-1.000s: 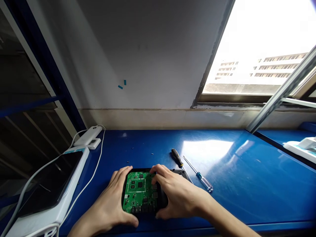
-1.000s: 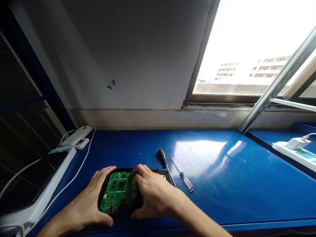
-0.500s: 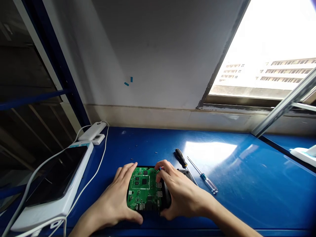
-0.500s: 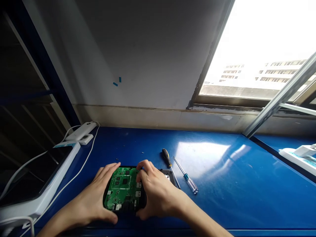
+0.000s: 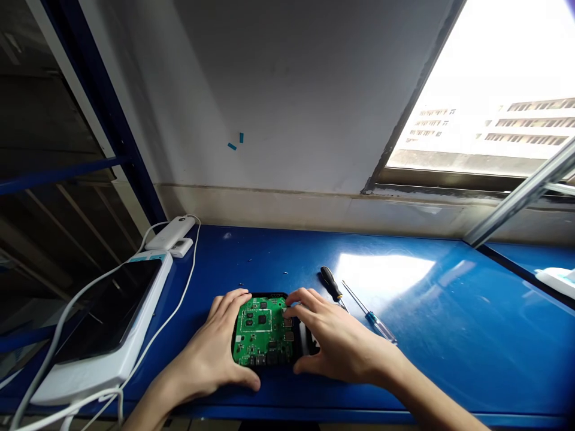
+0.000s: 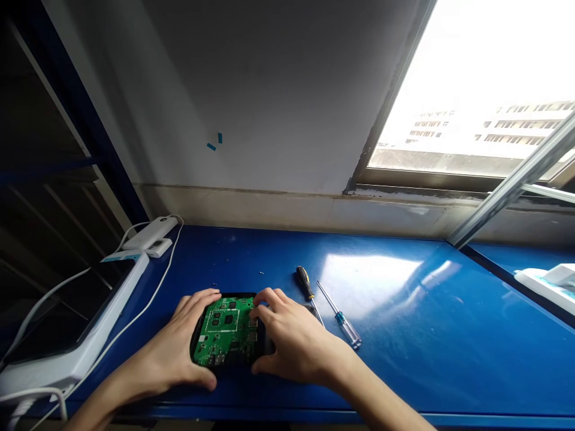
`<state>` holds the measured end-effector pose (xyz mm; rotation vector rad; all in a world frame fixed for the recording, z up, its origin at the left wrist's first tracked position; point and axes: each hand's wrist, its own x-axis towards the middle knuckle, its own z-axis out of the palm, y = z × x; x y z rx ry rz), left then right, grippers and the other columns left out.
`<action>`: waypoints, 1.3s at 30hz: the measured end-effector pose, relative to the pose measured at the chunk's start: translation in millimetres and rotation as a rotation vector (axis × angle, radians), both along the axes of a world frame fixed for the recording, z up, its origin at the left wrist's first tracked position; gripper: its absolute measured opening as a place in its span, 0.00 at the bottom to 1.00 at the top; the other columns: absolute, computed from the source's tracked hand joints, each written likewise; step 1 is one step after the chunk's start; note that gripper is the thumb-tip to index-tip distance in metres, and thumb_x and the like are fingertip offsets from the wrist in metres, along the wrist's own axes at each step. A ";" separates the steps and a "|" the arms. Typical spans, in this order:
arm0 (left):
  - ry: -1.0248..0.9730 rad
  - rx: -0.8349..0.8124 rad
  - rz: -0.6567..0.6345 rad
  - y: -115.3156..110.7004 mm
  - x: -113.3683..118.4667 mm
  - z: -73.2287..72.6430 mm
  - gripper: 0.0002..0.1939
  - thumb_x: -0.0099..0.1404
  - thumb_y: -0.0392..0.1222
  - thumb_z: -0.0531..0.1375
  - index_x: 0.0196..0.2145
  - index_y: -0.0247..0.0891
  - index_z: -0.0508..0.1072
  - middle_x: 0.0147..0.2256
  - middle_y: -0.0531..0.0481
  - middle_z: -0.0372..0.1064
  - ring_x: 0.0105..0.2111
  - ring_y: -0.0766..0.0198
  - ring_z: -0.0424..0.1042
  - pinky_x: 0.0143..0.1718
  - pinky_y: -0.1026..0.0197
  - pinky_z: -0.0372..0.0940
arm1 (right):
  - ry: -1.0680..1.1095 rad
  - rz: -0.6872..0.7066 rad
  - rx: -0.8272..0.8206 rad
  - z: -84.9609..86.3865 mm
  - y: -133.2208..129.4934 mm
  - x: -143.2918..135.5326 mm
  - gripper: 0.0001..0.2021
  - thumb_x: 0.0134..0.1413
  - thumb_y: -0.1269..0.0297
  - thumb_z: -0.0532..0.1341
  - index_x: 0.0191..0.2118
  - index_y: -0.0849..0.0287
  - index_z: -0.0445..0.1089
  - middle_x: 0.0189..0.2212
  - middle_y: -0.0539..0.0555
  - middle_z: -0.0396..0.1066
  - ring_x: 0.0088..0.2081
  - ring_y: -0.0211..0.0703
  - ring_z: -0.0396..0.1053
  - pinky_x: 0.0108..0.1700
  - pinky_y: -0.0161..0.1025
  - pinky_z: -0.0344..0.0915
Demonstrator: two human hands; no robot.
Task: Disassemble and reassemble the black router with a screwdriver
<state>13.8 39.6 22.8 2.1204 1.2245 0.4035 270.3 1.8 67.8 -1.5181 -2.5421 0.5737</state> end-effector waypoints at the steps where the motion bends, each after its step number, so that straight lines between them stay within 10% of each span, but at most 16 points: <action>1: -0.009 0.002 -0.007 -0.1 -1.6 -0.3 0.60 0.38 0.49 0.77 0.67 0.44 0.59 0.68 0.38 0.53 0.70 0.35 0.49 0.68 0.32 0.51 | -0.024 0.015 -0.004 1.8 0.4 -1.2 0.35 0.42 0.55 0.77 0.56 0.62 0.70 0.58 0.63 0.65 0.54 0.59 0.67 0.56 0.57 0.70; 9: 0.022 -0.029 -0.031 2.3 -6.2 -0.9 0.58 0.43 0.47 0.75 0.69 0.42 0.56 0.68 0.37 0.53 0.70 0.37 0.49 0.69 0.35 0.50 | -0.143 0.046 0.026 0.7 1.4 -18.3 0.23 0.35 0.56 0.76 0.38 0.63 0.73 0.45 0.61 0.65 0.45 0.55 0.63 0.44 0.49 0.72; 25: 0.050 -0.155 -0.078 3.0 -4.8 2.7 0.60 0.41 0.42 0.74 0.69 0.41 0.55 0.69 0.38 0.50 0.70 0.39 0.48 0.70 0.39 0.50 | 0.028 -0.137 -0.231 -15.2 1.2 -21.1 0.41 0.20 0.61 0.75 0.48 0.63 0.65 0.57 0.67 0.53 0.60 0.67 0.57 0.54 0.53 0.72; 39: 0.157 -0.191 -0.108 7.7 1.7 7.7 0.66 0.31 0.43 0.79 0.66 0.39 0.54 0.68 0.33 0.50 0.70 0.33 0.47 0.70 0.35 0.48 | -0.002 -0.101 -0.226 -23.8 -1.7 -23.8 0.42 0.25 0.58 0.72 0.53 0.69 0.66 0.60 0.73 0.56 0.68 0.68 0.50 0.66 0.49 0.62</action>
